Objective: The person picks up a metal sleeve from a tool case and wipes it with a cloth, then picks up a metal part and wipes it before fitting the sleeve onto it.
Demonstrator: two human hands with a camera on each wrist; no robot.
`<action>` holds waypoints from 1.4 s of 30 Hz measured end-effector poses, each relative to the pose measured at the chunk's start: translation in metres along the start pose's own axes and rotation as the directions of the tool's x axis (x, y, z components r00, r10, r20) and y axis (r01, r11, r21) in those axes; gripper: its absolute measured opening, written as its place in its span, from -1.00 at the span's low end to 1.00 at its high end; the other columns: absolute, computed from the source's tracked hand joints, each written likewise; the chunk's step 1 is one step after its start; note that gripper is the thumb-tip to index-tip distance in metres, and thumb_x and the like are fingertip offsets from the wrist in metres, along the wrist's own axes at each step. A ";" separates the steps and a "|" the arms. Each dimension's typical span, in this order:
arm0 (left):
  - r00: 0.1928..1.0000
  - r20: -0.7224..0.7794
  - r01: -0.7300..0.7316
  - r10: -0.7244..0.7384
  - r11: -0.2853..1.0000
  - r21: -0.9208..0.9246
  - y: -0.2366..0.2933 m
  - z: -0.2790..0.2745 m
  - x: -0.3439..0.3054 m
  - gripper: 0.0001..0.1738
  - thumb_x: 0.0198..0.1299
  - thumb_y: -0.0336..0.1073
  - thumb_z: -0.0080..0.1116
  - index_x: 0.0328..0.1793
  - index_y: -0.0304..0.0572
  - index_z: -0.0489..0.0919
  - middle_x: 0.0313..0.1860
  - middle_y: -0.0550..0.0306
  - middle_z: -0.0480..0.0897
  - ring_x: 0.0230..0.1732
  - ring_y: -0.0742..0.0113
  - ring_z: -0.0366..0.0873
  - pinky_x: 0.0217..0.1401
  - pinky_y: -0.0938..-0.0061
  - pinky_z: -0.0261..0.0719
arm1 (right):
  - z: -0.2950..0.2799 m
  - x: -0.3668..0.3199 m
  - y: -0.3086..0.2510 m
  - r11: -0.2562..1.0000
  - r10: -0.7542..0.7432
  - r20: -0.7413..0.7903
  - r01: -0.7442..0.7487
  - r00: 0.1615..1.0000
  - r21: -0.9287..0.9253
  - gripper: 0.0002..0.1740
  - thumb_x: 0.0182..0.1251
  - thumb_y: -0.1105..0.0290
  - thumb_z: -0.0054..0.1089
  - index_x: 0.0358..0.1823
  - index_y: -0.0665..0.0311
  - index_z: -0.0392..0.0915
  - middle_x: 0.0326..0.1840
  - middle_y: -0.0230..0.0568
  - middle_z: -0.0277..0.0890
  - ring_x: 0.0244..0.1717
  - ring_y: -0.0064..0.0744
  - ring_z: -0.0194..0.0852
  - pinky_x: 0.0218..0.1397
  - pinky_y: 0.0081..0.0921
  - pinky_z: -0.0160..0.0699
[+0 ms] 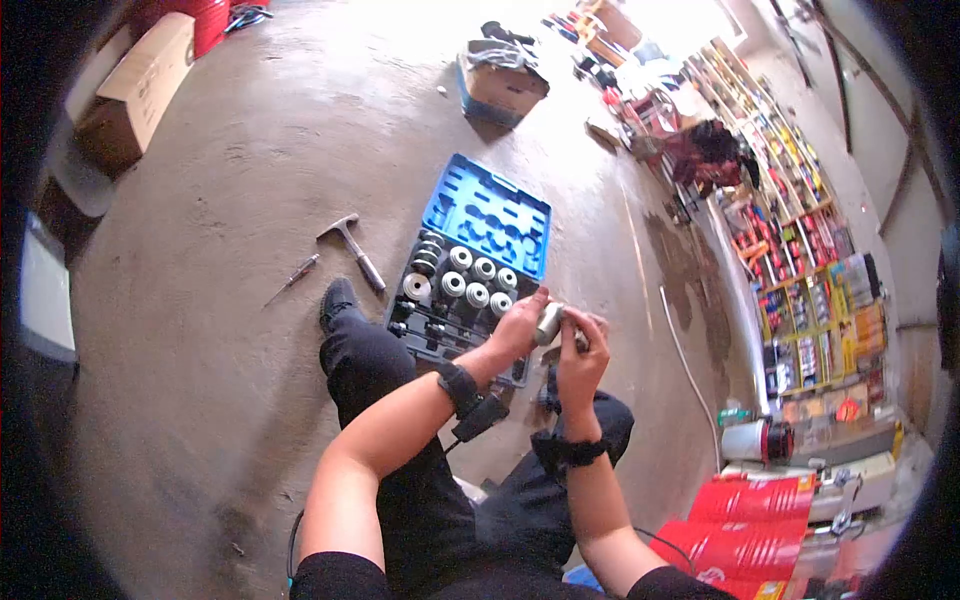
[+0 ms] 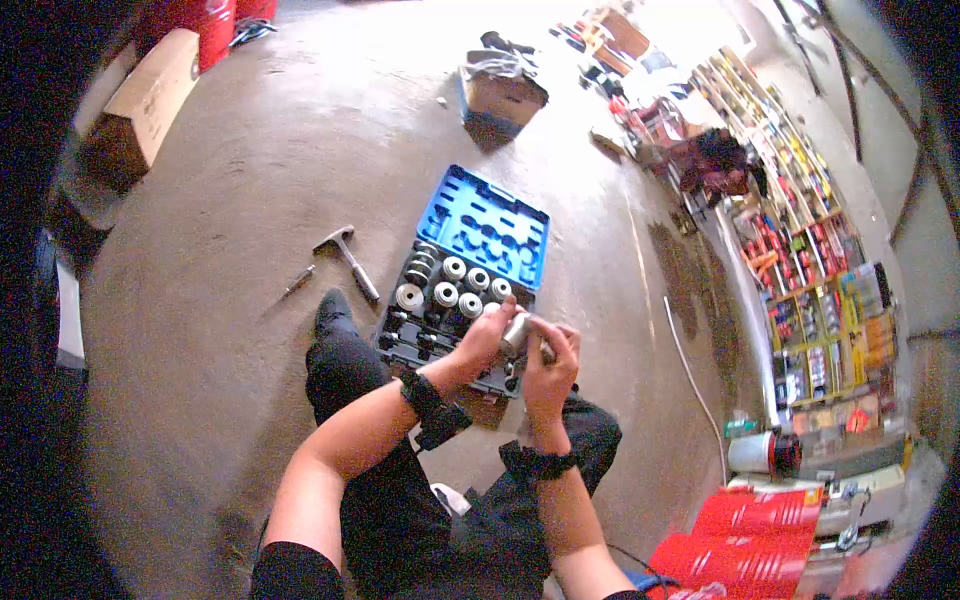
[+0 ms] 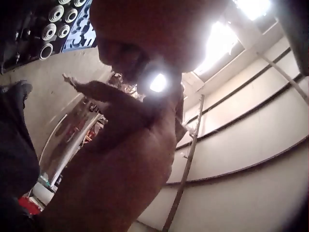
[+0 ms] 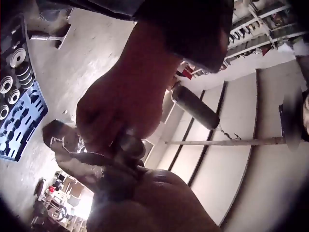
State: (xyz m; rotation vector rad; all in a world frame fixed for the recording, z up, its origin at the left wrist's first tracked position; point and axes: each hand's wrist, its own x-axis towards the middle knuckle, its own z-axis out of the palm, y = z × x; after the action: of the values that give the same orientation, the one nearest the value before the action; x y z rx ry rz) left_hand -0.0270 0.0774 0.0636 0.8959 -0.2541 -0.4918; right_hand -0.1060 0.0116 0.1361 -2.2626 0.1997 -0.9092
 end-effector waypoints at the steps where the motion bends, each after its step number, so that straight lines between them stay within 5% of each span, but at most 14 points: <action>1: 0.997 -0.059 -0.053 0.057 0.996 0.076 -0.004 -0.005 0.003 -0.42 0.44 0.12 -0.19 -0.11 -0.31 0.59 -0.39 0.15 0.58 -0.36 0.39 0.52 -0.35 0.47 0.43 | 0.004 -0.006 0.004 0.999 0.046 0.027 -0.046 0.999 0.013 -0.83 0.21 0.55 0.26 -0.16 0.27 0.67 -0.24 -0.20 0.44 -0.13 -0.34 0.44 -0.07 -0.50 0.44; 3: 0.972 -0.231 -0.010 0.036 0.993 0.116 -0.021 -0.009 0.008 -0.35 0.45 0.13 -0.24 -0.22 -0.38 0.60 -0.37 0.07 0.61 -0.29 0.28 0.52 -0.18 0.38 0.42 | 0.014 -0.016 -0.004 0.993 0.114 0.046 -0.115 0.992 0.030 -0.83 0.21 0.56 0.25 -0.17 0.27 0.67 -0.25 -0.19 0.44 -0.13 -0.32 0.44 -0.07 -0.48 0.44; 6: 0.964 -0.249 -0.047 0.097 0.979 0.199 0.001 0.000 -0.007 -0.31 0.45 0.15 -0.27 -0.32 -0.37 0.60 -0.45 0.00 0.62 -0.40 0.26 0.50 -0.28 0.36 0.40 | 0.011 -0.029 -0.010 0.978 0.195 0.045 -0.198 0.980 0.070 -0.84 0.20 0.57 0.25 -0.19 0.28 0.67 -0.25 -0.17 0.43 -0.15 -0.29 0.45 -0.09 -0.48 0.45; 8: 0.973 -0.205 -0.046 0.106 0.960 0.277 -0.007 0.001 -0.007 -0.32 0.46 0.14 -0.27 -0.42 -0.32 0.56 -0.58 0.14 0.55 -0.53 0.36 0.42 -0.39 0.39 0.36 | 0.005 -0.027 -0.003 0.995 0.099 0.020 -0.099 0.995 0.023 -0.86 0.21 0.56 0.24 -0.20 0.29 0.66 -0.23 -0.16 0.43 -0.17 -0.29 0.46 -0.10 -0.50 0.45; 11: 0.995 -0.066 -0.036 0.069 0.908 0.417 -0.011 0.003 -0.015 -0.31 0.45 0.16 -0.28 -0.39 -0.31 0.58 -0.60 0.17 0.53 -0.53 0.38 0.42 -0.40 0.39 0.36 | -0.005 -0.015 0.005 0.978 0.205 0.002 -0.205 0.979 0.021 -0.86 0.21 0.56 0.23 -0.20 0.26 0.66 -0.22 -0.14 0.44 -0.18 -0.29 0.47 -0.16 -0.49 0.48; 12: 0.999 -0.047 -0.009 0.027 0.932 0.362 -0.010 0.003 -0.018 -0.31 0.45 0.17 -0.28 -0.38 -0.32 0.58 -0.59 0.15 0.55 -0.52 0.36 0.44 -0.38 0.37 0.38 | -0.007 -0.013 0.007 0.963 0.266 0.001 -0.266 0.964 0.048 -0.85 0.20 0.57 0.23 -0.20 0.25 0.67 -0.22 -0.14 0.43 -0.19 -0.29 0.47 -0.17 -0.47 0.49; 13: 1.000 -0.025 0.018 -0.011 0.951 0.308 -0.008 0.003 -0.018 -0.30 0.44 0.18 -0.27 -0.37 -0.33 0.58 -0.57 0.12 0.57 -0.50 0.34 0.46 -0.37 0.35 0.39 | -0.008 -0.016 0.006 0.992 0.105 0.002 -0.105 0.994 -0.065 -0.83 0.18 0.57 0.25 -0.20 0.24 0.67 -0.21 -0.13 0.44 -0.20 -0.28 0.47 -0.19 -0.46 0.50; 22: 1.000 -0.026 -0.003 0.015 0.905 0.426 -0.015 -0.004 -0.017 -0.34 0.46 0.13 -0.24 -0.38 -0.32 0.57 -0.58 0.15 0.54 -0.52 0.44 0.42 -0.43 0.40 0.36 | -0.002 -0.025 0.010 0.979 0.196 -0.015 -0.195 0.981 0.055 -0.83 0.16 0.58 0.23 -0.20 0.26 0.66 -0.24 -0.08 0.44 -0.18 -0.18 0.46 -0.10 -0.39 0.45; 26: 0.996 -0.087 0.037 -0.012 0.957 0.289 -0.007 -0.008 -0.018 -0.35 0.47 0.11 -0.25 -0.39 -0.32 0.56 -0.59 0.22 0.51 -0.52 0.53 0.36 -0.46 0.46 0.33 | 0.005 -0.039 -0.005 0.988 0.151 -0.024 -0.151 0.988 0.011 -0.81 0.13 0.59 0.22 -0.21 0.25 0.66 -0.27 -0.06 0.44 -0.15 -0.14 0.45 -0.09 -0.35 0.45; 28: 0.997 -0.074 0.042 -0.025 0.971 0.234 -0.014 -0.016 -0.016 -0.36 0.47 0.10 -0.23 -0.40 -0.33 0.56 -0.58 0.24 0.51 -0.52 0.53 0.35 -0.46 0.46 0.32 | 0.008 -0.051 -0.012 0.981 0.180 -0.009 -0.179 0.984 0.070 -0.84 0.19 0.58 0.23 -0.20 0.25 0.66 -0.23 -0.15 0.42 -0.20 -0.30 0.46 -0.17 -0.46 0.45; 34: 0.996 0.019 -0.080 0.084 0.827 0.556 -0.004 -0.013 -0.030 -0.32 0.46 0.16 -0.28 -0.42 -0.28 0.55 -0.57 0.24 0.50 -0.48 0.55 0.35 -0.46 0.49 0.29 | 0.001 -0.029 0.002 0.972 0.230 -0.014 -0.229 0.973 0.046 -0.75 0.08 0.61 0.22 -0.18 0.24 0.66 -0.29 -0.09 0.42 -0.15 -0.12 0.46 -0.10 -0.37 0.46; 38: 0.999 0.044 -0.010 -0.006 0.932 0.362 -0.009 -0.027 -0.025 -0.28 0.45 0.22 -0.33 -0.44 -0.25 0.55 -0.53 0.28 0.52 -0.48 0.56 0.36 -0.44 0.53 0.32 | -0.005 -0.046 -0.015 0.989 0.074 0.095 -0.085 0.993 0.120 -0.69 0.05 0.63 0.18 -0.16 0.19 0.66 -0.28 -0.07 0.41 -0.16 -0.12 0.46 -0.13 -0.34 0.49; 40: 0.977 0.045 0.200 -0.206 0.973 0.113 -0.014 -0.038 -0.020 -0.26 0.44 0.28 -0.37 -0.40 -0.22 0.55 -0.52 0.27 0.54 -0.48 0.55 0.40 -0.42 0.57 0.36 | -0.015 -0.048 -0.022 0.980 0.122 0.141 -0.142 0.982 0.139 -0.80 0.07 0.57 0.24 -0.24 0.24 0.66 -0.24 -0.11 0.43 -0.20 -0.21 0.50 -0.19 -0.38 0.50; 42: 0.939 -0.096 0.325 -0.329 0.944 -0.055 0.001 -0.012 -0.024 -0.23 0.35 0.40 -0.39 -0.31 -0.17 0.53 -0.58 0.28 0.50 -0.58 0.51 0.44 -0.57 0.59 0.38 | -0.043 -0.033 -0.042 0.995 0.040 0.494 0.008 0.869 -0.095 -0.80 -0.02 0.58 0.24 -0.31 0.23 0.65 -0.21 -0.08 0.46 -0.19 -0.14 0.57 -0.16 -0.29 0.56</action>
State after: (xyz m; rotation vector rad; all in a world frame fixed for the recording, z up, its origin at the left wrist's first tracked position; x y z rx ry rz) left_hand -0.0426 0.0985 0.0568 0.9274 0.0019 -0.7538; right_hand -0.1630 0.0320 0.1674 -2.4936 0.0276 -0.2862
